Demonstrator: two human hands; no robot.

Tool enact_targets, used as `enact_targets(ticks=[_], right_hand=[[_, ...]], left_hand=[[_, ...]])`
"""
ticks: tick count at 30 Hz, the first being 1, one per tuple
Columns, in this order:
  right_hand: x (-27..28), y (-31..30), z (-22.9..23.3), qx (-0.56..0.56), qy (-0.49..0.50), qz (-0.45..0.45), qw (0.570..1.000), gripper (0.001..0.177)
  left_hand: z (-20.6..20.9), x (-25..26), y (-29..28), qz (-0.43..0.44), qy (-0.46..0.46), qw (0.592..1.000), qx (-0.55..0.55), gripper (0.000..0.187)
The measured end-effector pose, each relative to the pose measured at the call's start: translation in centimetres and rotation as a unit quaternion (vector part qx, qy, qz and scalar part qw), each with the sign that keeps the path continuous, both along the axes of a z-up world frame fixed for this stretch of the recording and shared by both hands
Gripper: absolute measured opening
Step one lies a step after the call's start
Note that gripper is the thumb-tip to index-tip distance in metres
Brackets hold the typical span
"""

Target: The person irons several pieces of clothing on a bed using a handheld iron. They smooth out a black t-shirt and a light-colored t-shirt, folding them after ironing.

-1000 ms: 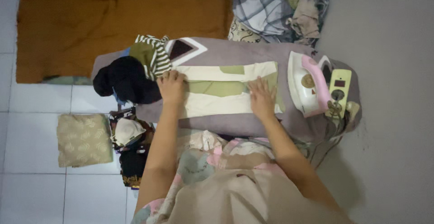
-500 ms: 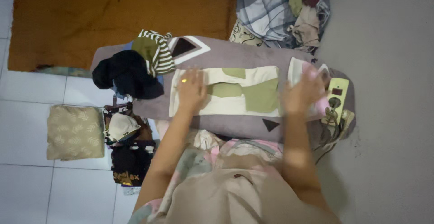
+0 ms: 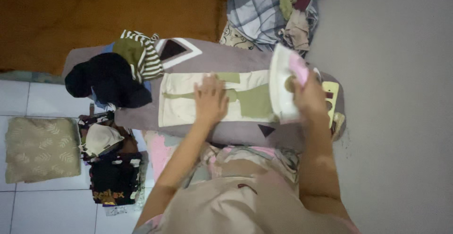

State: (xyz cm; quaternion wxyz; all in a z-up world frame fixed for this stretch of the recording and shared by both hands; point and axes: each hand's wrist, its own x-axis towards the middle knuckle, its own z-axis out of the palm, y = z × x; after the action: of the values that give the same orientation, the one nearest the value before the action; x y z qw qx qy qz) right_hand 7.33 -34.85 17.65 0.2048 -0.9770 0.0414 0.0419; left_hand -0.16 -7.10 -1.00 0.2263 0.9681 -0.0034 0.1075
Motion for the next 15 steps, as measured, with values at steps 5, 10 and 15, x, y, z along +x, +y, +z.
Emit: enact_targets(ticks=[5, 10, 15], right_hand=[[-1.1, 8.5, -6.7, -0.038, 0.087, 0.016, 0.995, 0.049], [1.0, 9.3, -10.0, -0.030, -0.005, 0.032, 0.999, 0.042], [0.5, 6.7, -10.8, -0.042, -0.004, 0.050, 0.998, 0.042]], left_hand=[[-2.7, 0.4, -1.6, 0.006, 0.027, 1.000, -0.001, 0.079], [-2.6, 0.0, -0.9, 0.005, 0.062, 0.998, 0.005, 0.080], [-0.5, 0.9, 0.5, 0.041, 0.129, 0.991, 0.018, 0.083]])
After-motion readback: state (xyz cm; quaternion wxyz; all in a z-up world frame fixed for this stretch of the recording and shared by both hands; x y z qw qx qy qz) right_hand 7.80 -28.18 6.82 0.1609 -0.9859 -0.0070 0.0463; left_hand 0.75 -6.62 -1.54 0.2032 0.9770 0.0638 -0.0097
